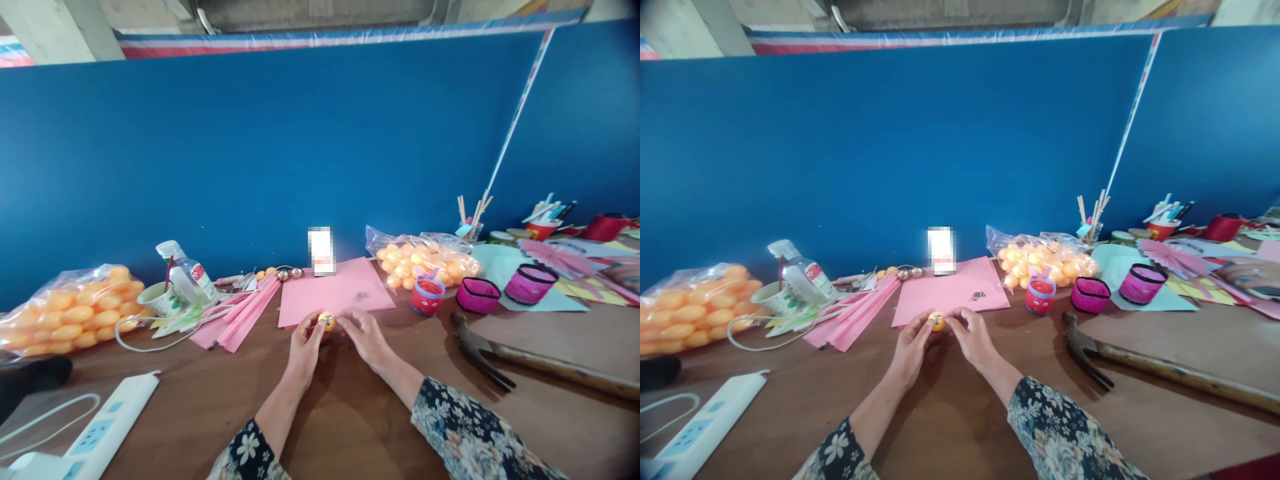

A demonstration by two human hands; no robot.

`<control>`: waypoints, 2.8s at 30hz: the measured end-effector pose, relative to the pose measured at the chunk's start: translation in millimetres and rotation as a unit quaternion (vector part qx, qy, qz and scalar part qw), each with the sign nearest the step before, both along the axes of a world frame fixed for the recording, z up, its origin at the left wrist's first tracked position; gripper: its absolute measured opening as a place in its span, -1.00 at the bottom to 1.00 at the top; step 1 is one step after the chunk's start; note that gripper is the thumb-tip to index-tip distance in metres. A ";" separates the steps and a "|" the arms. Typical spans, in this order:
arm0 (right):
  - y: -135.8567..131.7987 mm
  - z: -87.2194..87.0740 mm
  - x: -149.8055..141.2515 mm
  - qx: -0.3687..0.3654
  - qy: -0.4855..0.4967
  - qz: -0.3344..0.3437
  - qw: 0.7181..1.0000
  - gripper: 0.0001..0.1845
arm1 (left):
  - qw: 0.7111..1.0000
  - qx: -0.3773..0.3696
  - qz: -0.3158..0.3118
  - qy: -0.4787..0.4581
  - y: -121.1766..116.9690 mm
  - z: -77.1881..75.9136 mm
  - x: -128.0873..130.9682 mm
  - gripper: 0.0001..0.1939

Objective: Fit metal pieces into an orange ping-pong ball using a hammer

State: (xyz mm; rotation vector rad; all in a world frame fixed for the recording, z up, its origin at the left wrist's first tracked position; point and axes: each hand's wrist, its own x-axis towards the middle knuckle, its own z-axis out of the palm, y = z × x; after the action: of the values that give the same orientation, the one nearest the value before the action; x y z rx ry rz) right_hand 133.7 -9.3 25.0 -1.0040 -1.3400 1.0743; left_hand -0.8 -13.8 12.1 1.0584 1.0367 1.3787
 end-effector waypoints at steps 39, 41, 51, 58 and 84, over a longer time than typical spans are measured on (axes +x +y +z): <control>0.2 -5.9 1.8 -0.066 0.039 0.064 0.995 -0.71 | 1.000 0.011 -0.009 0.000 -1.5 1.5 2.1 -0.62; 0.0 -5.4 1.8 -0.072 0.042 0.067 0.994 -0.70 | 1.000 0.011 -0.008 -0.002 -1.9 1.7 2.0 -0.62; -1.3 -3.0 0.4 -0.091 0.062 0.068 0.992 -0.71 | 1.000 0.012 -0.006 -0.003 -1.3 -0.8 1.6 -0.62; -0.7 -3.0 0.4 -0.102 0.068 0.071 0.990 -0.72 | 1.000 0.008 -0.006 -0.011 -0.9 0.3 1.8 -0.62; 0.0 -5.6 1.6 -0.084 0.025 0.065 0.994 -0.66 | 1.000 0.007 -0.012 -0.008 -1.1 1.1 1.6 -0.61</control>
State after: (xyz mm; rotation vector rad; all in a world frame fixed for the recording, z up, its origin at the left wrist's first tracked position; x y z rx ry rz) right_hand 135.3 -9.3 19.4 -1.0167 -1.3050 1.3189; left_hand 0.8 -14.9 13.2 1.0663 1.0017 1.3757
